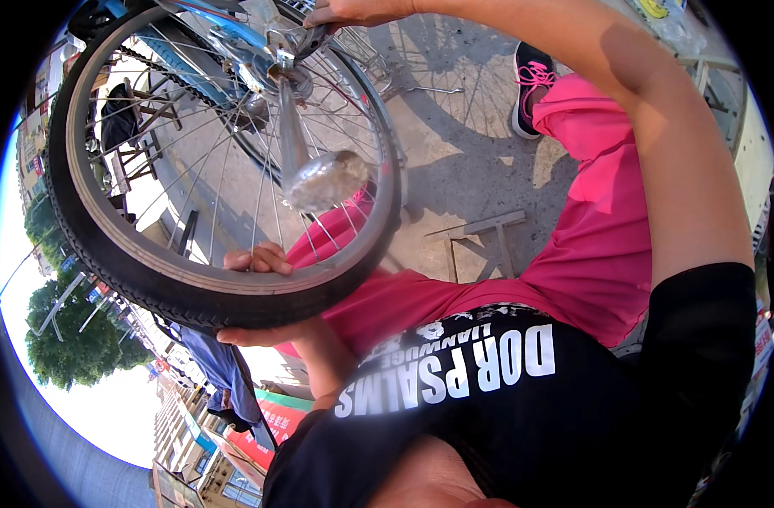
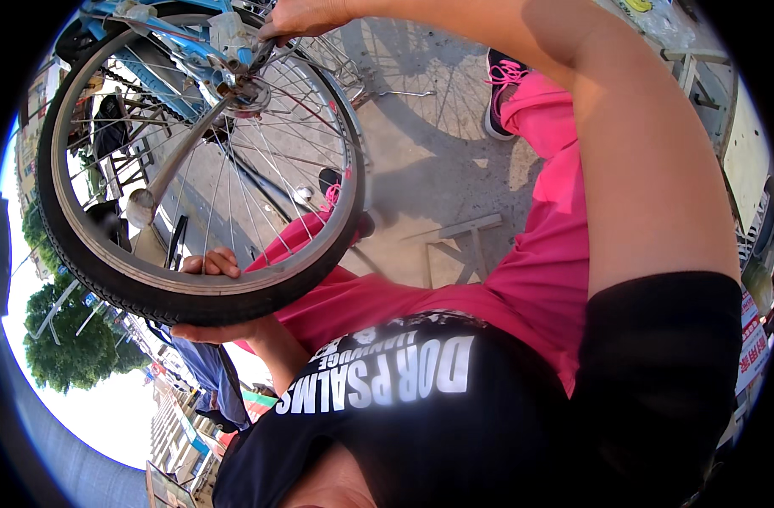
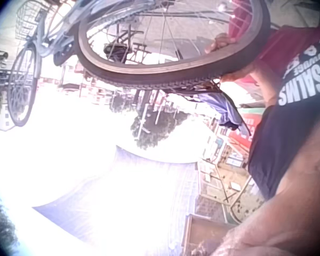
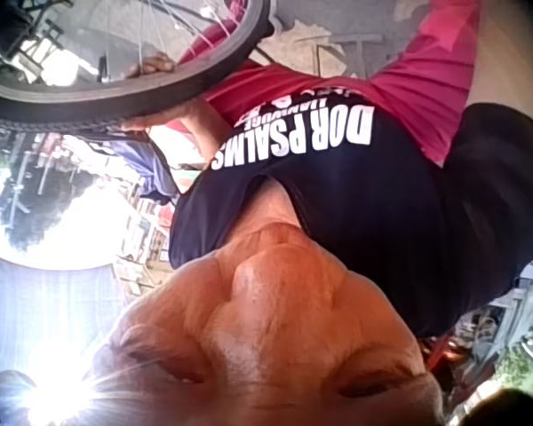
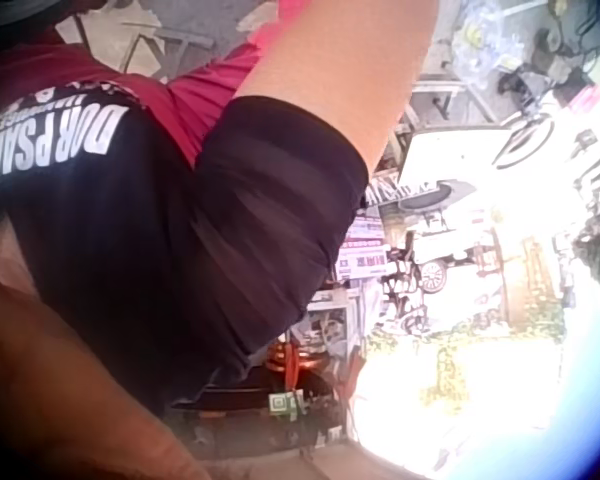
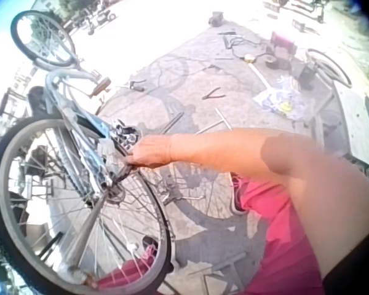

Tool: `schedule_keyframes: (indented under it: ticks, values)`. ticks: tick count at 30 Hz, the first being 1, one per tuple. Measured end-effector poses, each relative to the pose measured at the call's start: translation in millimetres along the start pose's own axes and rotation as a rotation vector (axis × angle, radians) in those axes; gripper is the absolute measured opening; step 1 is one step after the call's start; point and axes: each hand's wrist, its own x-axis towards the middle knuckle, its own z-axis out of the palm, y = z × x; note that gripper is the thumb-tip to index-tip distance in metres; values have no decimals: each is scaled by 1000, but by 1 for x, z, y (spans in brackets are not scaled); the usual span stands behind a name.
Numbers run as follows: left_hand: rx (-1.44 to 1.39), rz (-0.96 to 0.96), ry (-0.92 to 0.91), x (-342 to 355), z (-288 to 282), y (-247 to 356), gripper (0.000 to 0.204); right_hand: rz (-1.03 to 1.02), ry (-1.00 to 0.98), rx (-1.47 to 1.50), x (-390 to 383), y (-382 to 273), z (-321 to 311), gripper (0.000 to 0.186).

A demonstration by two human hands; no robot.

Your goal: The person uses a wrench to tighten the axle nut on a bicycle wheel, then rotates the wheel to check for smoothness. They continue to adjust the wheel and inspect the tire and spokes throughout the clip.

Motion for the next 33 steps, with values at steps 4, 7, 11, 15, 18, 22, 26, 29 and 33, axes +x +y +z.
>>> schedule_keyframes:
  ticks: [4, 7, 11, 15, 18, 22, 26, 29, 33]
  values:
    - [4, 0, -6, 0, -1, 0, 95, 73, -36, 206, -6, -6, 2, 14]
    - [3, 1, 7, 0, 2, -1, 95, 146, -3, 138, -12, -8, 6, 17]
    - [0, 7, -21, -1, -2, -1, 95, 167, 117, 92, -14, -11, 22, 21]
    - [-3, 21, 28, -1, 5, -1, 96, 160, 109, 190, -18, -10, 25, 23]
    - [-8, 19, 15, 0, 5, -1, 96, 216, 57, 205, -20, -13, 17, 23]
    - [-15, 19, -33, -1, -1, -1, 96, 283, -30, 310, -12, -12, 12, 25]
    - [-37, 12, -40, 1, 3, -2, 94, 316, -170, 498, -4, -8, 14, 29]
    - [4, 15, -4, -1, 2, -2, 94, 463, -352, 646, -1, -11, 5, 32]
    - [-5, 15, 0, -1, 4, 0, 94, 381, -119, 565, -11, -18, 13, 34]
